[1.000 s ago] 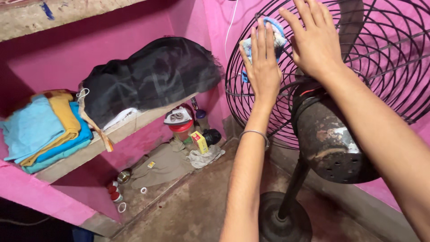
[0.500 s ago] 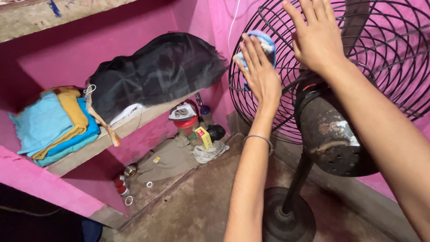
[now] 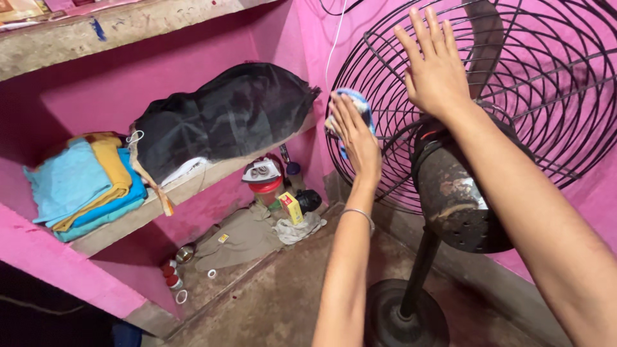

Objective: The person wipes the metal cage of a standing fan with a blue cloth. They rotate the fan head to access different sections and continue wiping the cage throughout the clip.

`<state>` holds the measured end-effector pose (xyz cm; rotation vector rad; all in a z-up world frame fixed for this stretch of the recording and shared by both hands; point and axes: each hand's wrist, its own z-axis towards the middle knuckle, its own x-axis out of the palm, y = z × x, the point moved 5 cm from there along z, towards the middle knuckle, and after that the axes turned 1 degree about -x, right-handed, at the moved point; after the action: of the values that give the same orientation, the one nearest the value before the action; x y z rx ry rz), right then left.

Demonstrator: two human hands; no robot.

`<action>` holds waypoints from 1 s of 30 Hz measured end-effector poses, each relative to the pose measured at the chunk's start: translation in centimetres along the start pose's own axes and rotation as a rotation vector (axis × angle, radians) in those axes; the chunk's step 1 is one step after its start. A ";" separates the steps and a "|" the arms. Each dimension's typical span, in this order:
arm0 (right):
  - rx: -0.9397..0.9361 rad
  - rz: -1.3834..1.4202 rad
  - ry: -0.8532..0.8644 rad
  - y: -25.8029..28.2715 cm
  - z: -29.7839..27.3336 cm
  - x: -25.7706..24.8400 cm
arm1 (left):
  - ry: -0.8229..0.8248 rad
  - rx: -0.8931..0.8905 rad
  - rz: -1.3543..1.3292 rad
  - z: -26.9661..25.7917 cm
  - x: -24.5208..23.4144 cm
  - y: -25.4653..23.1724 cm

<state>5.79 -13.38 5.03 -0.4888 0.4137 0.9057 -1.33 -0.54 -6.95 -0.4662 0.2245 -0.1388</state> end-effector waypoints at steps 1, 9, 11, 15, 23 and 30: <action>-0.006 0.003 -0.008 -0.1 0.1 0.0 | 0.022 0.031 -0.057 0.4 0.2 0.0; -0.008 0.005 0.002 0.0 -0.2 -0.1 | 0.102 0.501 0.268 3.1 2.7 -0.9; -0.015 0.005 -0.012 0.1 -0.1 -0.3 | 0.132 0.586 0.265 3.0 1.9 -0.2; -0.023 -0.004 -0.007 0.2 0.0 -0.7 | 0.144 0.637 0.152 2.8 0.6 0.2; -0.040 0.011 -0.016 0.5 -0.1 -1.2 | 0.115 0.647 0.132 0.7 -0.3 2.9; -0.031 0.041 -0.035 0.3 -0.1 -1.3 | 0.156 0.572 0.133 -2.1 -1.1 4.5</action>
<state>4.82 -14.14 5.59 -0.4936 0.3789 0.9606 -2.53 2.77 -10.60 0.1299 0.3536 -0.1034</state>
